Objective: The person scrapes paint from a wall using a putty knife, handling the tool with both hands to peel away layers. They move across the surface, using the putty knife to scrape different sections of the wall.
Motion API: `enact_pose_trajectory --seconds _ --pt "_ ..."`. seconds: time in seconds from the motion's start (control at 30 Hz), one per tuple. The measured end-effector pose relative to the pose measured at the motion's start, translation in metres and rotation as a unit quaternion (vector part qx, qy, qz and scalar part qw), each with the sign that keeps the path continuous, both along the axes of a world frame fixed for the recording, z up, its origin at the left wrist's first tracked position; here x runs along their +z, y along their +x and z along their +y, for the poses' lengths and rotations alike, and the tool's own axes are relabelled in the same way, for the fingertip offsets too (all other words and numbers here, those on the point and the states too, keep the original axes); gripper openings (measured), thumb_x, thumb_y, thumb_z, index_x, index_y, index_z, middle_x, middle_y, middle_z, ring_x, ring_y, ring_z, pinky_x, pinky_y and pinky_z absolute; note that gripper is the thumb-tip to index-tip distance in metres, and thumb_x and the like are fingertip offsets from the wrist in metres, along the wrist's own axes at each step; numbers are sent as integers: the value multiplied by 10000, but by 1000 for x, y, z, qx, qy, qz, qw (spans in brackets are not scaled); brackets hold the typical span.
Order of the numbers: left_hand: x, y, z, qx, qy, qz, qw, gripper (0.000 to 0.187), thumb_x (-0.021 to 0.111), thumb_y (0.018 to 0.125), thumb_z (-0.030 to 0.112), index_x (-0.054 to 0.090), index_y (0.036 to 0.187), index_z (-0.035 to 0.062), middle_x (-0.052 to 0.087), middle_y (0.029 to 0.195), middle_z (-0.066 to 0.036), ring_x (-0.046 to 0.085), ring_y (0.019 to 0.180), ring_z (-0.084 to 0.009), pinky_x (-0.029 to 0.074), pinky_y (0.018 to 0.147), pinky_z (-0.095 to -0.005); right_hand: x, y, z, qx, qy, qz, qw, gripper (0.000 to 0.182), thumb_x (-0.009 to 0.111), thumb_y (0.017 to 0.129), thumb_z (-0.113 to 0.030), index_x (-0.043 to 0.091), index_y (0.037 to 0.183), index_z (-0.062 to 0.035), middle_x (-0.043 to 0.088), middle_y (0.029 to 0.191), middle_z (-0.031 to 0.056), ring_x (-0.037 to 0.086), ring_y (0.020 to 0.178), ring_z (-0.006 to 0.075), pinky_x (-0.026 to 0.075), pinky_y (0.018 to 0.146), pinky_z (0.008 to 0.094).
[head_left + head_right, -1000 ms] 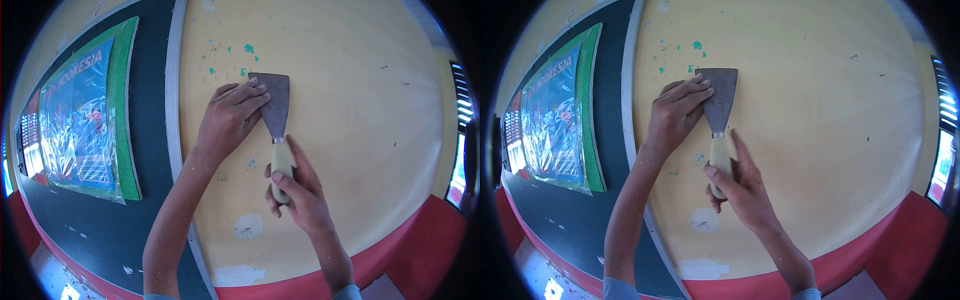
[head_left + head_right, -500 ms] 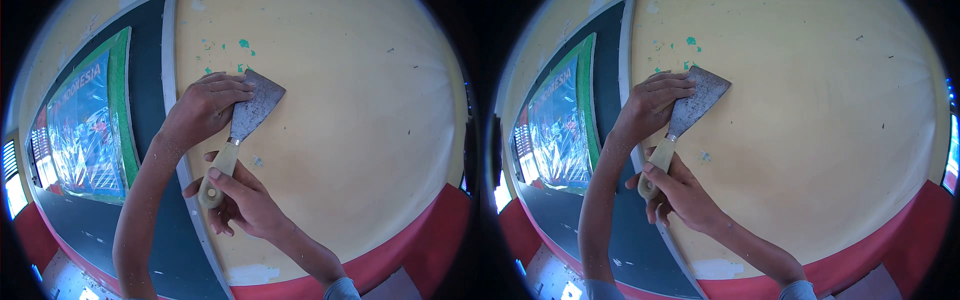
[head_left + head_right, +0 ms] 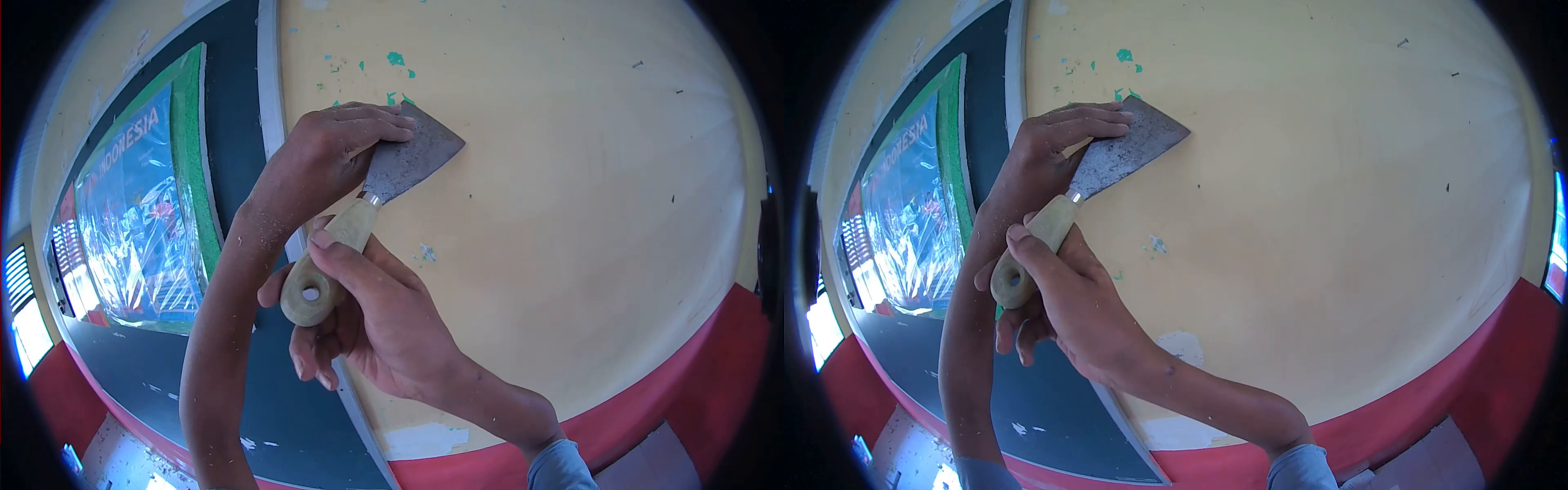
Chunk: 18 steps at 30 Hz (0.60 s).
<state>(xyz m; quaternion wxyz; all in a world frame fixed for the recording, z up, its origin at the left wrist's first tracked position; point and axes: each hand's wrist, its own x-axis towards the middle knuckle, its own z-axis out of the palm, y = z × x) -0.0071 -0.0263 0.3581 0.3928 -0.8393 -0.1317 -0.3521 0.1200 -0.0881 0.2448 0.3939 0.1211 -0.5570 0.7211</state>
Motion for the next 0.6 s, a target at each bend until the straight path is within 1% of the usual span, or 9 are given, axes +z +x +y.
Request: enact_pose_trajectory --seconds 0.07,0.17,0.27,0.37,0.47,0.6 --pt "3 -1 1 -7 -10 -6 1000 310 739 759 -1 699 1066 23 699 1115 -126 629 1140 -311 518 979 -384 3 -5 5 -11 22 -17 1000 289 377 1050 -324 360 1194 -74 628 1016 174 657 579 248 502 407 302" --pt "-1 -1 -1 -9 -13 -2 1000 306 733 762 -4 697 1066 17 697 1116 -133 627 1143 -312 516 979 -384 7 -11 0 -28 16 12 999 294 390 1046 -325 372 1176 -62 630 990 169 647 566 249 495 406 307" --pt "-2 0 3 -9 5 -2 1000 302 730 764 -4 698 1064 17 696 1116 -135 629 1138 -313 517 973 -387 -4 -8 4 -29 17 15 999 287 402 1043 -325 387 1154 -61 628 976 163 639 556 248 486 402 311" --pt "-1 0 4 -10 12 -5 1000 299 728 762 -7 700 1058 23 698 1114 -129 632 1131 -312 522 966 -388 3 -11 5 -49 19 8 999 280 407 1041 -316 392 1158 -62 625 949 159 631 546 243 477 397 313" --pt "-2 1 4 -10 24 3 1000 298 728 758 -15 701 1052 26 701 1108 -120 634 1127 -307 526 961 -386 1 -11 2 -42 1 19 999 268 409 1040 -306 387 1162 -68 620 932 159 623 533 241 472 392 313" --pt "-1 3 9 -11 47 -4 999 295 726 752 -29 702 1041 23 705 1097 -112 637 1122 -300 527 961 -385 -1 -7 7 -51 21 22 998 257 407 1039 -307 386 1154 -78 613 893 160 611 513 236 469 388 310"
